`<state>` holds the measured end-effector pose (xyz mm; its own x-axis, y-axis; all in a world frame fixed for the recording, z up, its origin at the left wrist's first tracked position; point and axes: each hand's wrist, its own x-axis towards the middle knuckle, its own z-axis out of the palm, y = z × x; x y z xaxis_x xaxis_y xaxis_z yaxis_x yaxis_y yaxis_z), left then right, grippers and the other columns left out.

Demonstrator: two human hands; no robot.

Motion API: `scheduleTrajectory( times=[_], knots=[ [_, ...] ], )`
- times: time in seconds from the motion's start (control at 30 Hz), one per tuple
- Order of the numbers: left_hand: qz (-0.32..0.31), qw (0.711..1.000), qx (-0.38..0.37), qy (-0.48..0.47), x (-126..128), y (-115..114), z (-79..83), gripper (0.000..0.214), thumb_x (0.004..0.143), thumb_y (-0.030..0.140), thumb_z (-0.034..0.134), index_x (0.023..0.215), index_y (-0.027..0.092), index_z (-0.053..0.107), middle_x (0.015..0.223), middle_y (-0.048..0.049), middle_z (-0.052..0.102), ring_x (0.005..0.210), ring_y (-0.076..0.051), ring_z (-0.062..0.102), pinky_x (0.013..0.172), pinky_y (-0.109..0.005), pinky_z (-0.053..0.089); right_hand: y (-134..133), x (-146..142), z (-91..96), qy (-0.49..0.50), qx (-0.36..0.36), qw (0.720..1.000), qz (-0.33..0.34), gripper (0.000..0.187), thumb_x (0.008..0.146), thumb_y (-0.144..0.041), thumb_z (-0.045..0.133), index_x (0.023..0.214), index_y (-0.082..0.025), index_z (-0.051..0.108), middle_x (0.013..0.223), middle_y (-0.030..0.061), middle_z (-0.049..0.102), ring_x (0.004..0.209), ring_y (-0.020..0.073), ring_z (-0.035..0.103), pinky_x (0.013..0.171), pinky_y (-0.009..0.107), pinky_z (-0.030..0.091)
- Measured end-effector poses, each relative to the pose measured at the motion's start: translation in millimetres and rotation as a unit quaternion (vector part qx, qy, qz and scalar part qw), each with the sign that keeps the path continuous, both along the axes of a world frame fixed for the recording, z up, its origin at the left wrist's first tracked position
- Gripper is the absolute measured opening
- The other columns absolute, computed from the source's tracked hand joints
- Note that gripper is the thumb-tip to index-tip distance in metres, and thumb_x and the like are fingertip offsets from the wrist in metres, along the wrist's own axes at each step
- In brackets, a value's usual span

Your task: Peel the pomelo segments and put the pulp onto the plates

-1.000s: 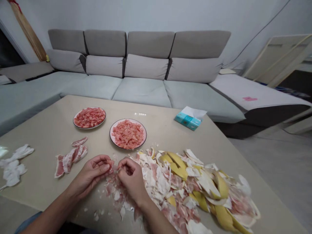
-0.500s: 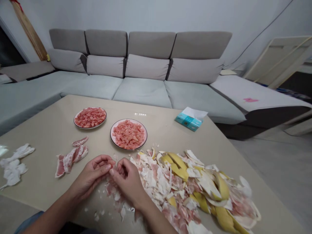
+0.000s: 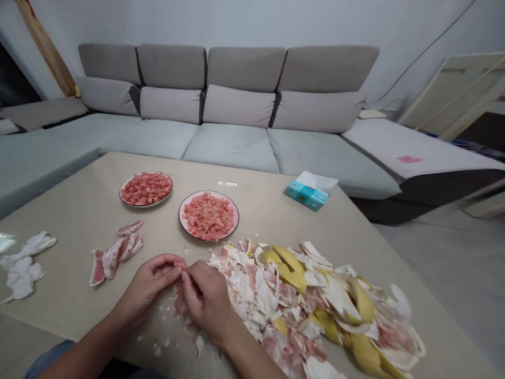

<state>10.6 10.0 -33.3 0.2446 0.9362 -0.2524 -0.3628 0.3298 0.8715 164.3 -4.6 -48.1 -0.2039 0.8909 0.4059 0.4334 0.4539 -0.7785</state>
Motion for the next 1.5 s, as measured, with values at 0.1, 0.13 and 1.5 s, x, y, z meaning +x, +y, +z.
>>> scheduleTrajectory(
  times=[0.1, 0.13, 1.5],
  knots=[
    [-0.021, 0.998, -0.033, -0.046, 0.5, -0.2, -2.3, 0.02, 0.071, 0.024, 0.079, 0.084, 0.012, 0.069, 0.08, -0.0035, 0.067, 0.073, -0.012, 0.062, 0.069, -0.021, 0.049, -1.2, -1.3, 0.3, 0.053, -0.058, 0.997, -0.007, 0.025, 0.092, -0.028, 0.05, 0.07, -0.02, 0.059, 0.064, 0.0006, 0.057, 0.06, 0.0141, 0.051, 0.058, 0.026, 0.037],
    [-0.027, 0.996, -0.046, -0.064, 0.0, 0.4, -2.8, 0.02, 0.071, 0.024, 0.079, 0.084, 0.012, 0.069, 0.079, -0.0035, 0.066, 0.072, -0.012, 0.062, 0.068, -0.02, 0.05, -1.0, -1.1, 0.7, 0.075, -0.082, 0.994, -0.01, 0.027, 0.092, -0.03, 0.05, 0.068, -0.02, 0.059, 0.063, 0.0002, 0.057, 0.058, 0.0139, 0.051, 0.056, 0.025, 0.037],
    [0.021, 0.939, 0.223, 0.263, -9.5, 5.3, 3.1, 0.011, 0.075, 0.02, 0.07, 0.086, 0.022, 0.072, 0.094, -0.0055, 0.066, 0.088, -0.02, 0.064, 0.072, -0.024, 0.051, 9.1, 5.6, 10.9, 0.068, -0.067, 0.995, -0.002, 0.018, 0.083, -0.024, 0.065, 0.101, -0.023, 0.066, 0.095, 0.0046, 0.066, 0.081, 0.0178, 0.06, 0.075, 0.03, 0.047]
  ],
)
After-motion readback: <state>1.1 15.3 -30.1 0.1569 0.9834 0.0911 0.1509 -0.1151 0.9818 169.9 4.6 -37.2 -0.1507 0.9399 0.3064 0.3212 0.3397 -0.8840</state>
